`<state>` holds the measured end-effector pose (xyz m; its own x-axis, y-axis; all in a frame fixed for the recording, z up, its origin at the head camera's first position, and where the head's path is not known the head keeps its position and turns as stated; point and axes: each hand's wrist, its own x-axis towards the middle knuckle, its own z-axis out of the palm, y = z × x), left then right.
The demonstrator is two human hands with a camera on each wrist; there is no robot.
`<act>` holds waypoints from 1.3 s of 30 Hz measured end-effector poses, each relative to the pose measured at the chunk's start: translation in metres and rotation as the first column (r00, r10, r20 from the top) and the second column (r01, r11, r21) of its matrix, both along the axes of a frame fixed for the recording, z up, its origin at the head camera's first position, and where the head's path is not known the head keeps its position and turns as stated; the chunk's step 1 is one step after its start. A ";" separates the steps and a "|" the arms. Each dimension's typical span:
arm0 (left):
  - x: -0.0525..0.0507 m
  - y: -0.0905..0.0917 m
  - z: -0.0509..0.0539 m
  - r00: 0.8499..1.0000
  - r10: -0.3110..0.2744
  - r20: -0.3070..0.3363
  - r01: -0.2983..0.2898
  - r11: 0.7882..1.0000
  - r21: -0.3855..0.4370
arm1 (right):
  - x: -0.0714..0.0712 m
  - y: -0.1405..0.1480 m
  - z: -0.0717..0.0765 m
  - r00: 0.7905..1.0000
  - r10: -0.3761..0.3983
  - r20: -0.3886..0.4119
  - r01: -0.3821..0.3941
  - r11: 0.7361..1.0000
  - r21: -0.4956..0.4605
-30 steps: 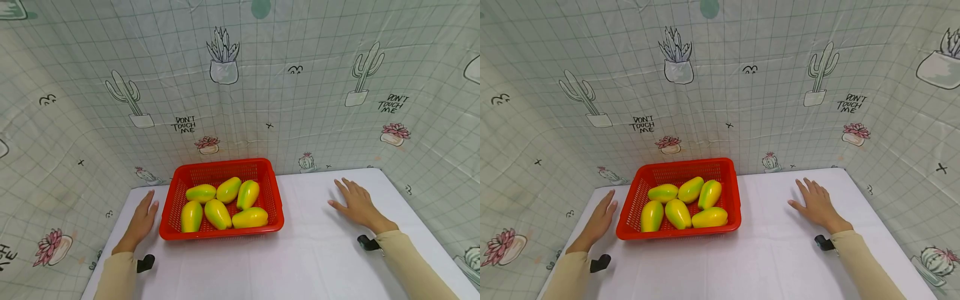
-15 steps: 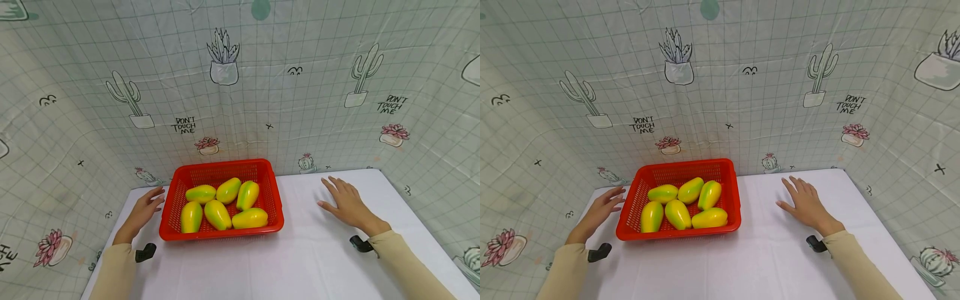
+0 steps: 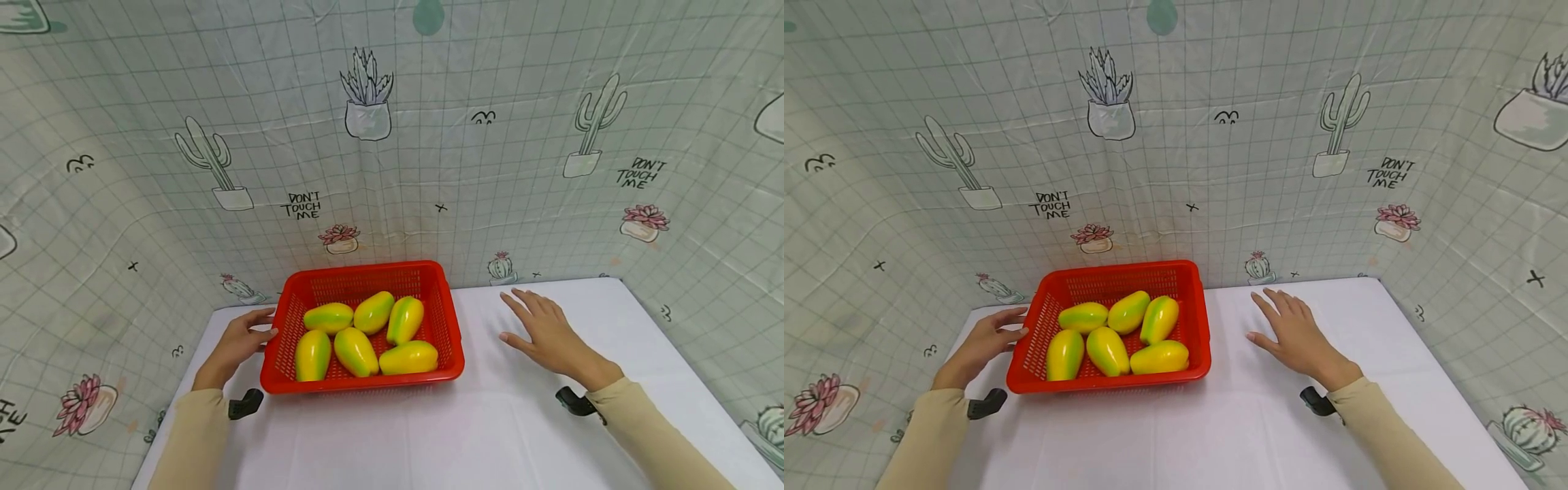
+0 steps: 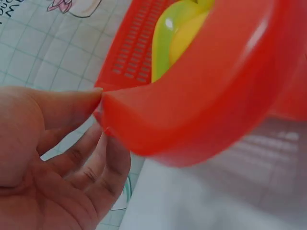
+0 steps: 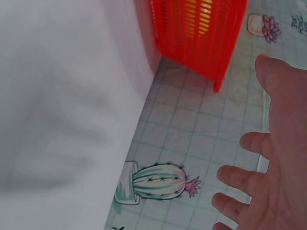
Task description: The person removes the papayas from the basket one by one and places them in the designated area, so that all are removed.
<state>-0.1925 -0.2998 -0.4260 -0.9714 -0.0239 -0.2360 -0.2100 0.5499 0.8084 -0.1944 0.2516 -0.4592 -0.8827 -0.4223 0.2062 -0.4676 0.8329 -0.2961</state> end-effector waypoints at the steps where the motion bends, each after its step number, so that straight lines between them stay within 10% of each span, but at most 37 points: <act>1: 0.000 0.000 0.000 1.000 0.006 0.005 -0.006 1.000 0.002 | 0.000 -0.002 0.001 1.000 0.006 -0.004 -0.006 1.000 0.001; 21: -0.003 0.000 0.000 0.984 0.101 0.149 -0.122 0.983 0.136 | -0.008 -0.069 0.031 0.966 0.255 -0.043 -0.253 0.966 0.043; 39: -0.003 0.003 -0.001 0.975 0.147 0.167 -0.173 0.973 0.151 | -0.037 -0.126 0.042 0.843 0.533 0.069 -0.531 0.807 0.258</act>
<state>-0.1955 -0.2969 -0.4269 -0.9096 -0.1249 -0.3962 -0.4136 0.3622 0.8353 -0.2312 0.1258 -0.4174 -0.5029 -0.8638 0.0290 -0.8611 0.4979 -0.1027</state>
